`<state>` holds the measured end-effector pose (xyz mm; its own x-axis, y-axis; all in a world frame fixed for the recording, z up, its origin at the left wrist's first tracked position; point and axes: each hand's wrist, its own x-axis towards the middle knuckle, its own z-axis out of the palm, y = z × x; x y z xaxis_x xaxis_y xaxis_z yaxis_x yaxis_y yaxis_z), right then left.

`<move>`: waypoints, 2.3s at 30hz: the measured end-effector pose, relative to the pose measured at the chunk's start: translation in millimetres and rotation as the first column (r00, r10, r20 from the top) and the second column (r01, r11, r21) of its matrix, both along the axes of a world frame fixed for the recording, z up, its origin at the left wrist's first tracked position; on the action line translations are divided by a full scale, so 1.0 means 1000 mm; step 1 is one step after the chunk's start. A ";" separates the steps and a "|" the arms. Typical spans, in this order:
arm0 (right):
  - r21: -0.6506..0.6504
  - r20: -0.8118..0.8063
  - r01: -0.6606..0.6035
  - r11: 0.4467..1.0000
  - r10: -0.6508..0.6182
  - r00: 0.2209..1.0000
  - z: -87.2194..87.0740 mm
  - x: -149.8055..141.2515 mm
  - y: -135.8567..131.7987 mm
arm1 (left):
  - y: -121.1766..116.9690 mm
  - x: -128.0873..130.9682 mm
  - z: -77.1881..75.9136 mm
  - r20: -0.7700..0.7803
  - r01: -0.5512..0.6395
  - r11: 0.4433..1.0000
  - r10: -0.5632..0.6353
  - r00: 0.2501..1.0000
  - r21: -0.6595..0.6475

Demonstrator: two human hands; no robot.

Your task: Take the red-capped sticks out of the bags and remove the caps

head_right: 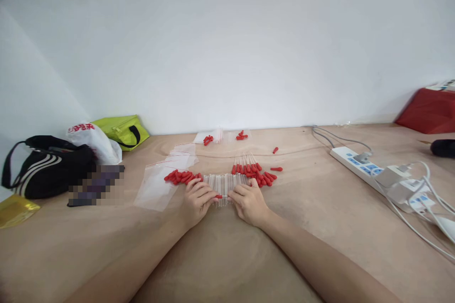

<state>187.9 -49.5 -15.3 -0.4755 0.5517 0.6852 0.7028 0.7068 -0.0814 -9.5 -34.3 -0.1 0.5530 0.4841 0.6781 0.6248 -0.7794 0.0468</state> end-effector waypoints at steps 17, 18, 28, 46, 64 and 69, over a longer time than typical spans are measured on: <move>0.039 -0.057 -0.066 0.997 0.068 0.996 0.003 0.000 -0.003 | -0.006 -0.001 0.001 -0.012 0.040 0.999 -0.039 0.999 0.037; 0.042 -0.062 -0.066 0.997 0.069 0.996 0.003 0.000 -0.004 | -0.006 0.000 0.002 -0.007 0.040 0.998 -0.040 0.999 0.041; -0.026 -0.242 0.095 0.995 -0.099 0.965 -0.004 0.019 0.003 | 0.015 -0.041 0.002 0.255 -0.242 0.968 0.218 0.942 0.068; -0.062 -0.095 0.275 0.959 -0.280 0.955 0.001 -0.007 0.010 | 0.052 -0.085 -0.005 0.261 -0.574 0.818 0.561 0.786 -0.029; -0.393 0.180 0.726 0.564 -0.727 0.663 0.023 0.015 0.048 | 0.011 -0.027 0.002 0.074 -0.195 0.981 0.193 0.978 0.018; -0.386 0.191 0.747 0.540 -0.746 0.638 0.020 0.014 0.054 | 0.009 -0.026 0.002 0.058 -0.181 0.983 0.182 0.982 -0.017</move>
